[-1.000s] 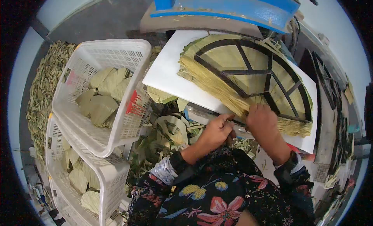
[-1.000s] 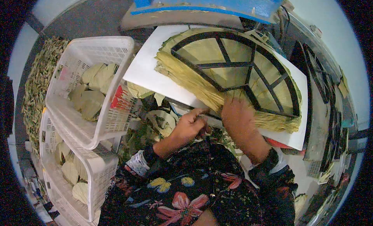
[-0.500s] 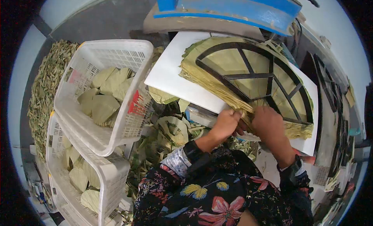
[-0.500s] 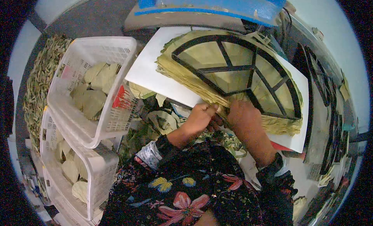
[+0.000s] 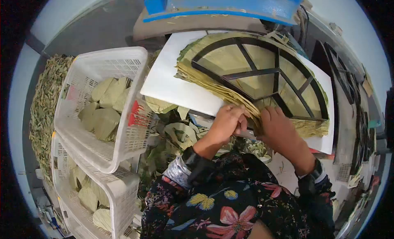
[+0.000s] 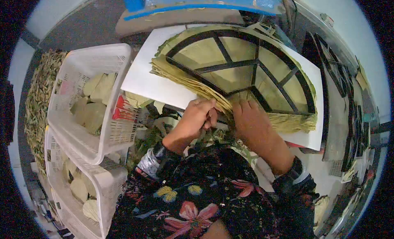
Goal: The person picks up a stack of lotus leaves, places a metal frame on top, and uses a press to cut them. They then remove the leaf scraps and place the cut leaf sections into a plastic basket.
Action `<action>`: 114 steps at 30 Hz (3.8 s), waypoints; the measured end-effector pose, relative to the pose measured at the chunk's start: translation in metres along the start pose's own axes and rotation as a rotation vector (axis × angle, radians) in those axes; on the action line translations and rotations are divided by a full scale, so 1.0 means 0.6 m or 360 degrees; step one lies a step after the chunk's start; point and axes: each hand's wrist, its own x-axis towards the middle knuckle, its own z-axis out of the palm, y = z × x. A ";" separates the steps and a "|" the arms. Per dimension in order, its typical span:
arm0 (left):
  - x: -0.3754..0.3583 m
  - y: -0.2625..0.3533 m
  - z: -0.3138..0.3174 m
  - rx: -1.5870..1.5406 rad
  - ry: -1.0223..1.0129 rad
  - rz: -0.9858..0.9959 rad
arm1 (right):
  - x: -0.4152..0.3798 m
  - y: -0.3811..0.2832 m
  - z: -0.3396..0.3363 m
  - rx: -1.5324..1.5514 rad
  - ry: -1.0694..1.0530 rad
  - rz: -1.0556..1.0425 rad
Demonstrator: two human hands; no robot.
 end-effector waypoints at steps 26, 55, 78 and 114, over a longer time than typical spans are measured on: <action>0.007 -0.069 0.037 0.0081 -0.0180 -0.0220 | 0.040 0.018 0.002 0.0069 0.0307 0.0242; -0.027 0.027 0.025 0.0899 -0.0220 -0.0149 | -0.028 -0.001 0.059 0.0141 0.0529 -0.0063; 0.127 0.034 0.259 0.2863 -0.1288 0.0652 | -0.226 0.034 0.127 0.1291 0.1028 0.1157; 0.134 -0.035 0.284 0.3361 -0.0583 0.1688 | -0.218 0.081 0.110 0.1024 0.0539 0.1537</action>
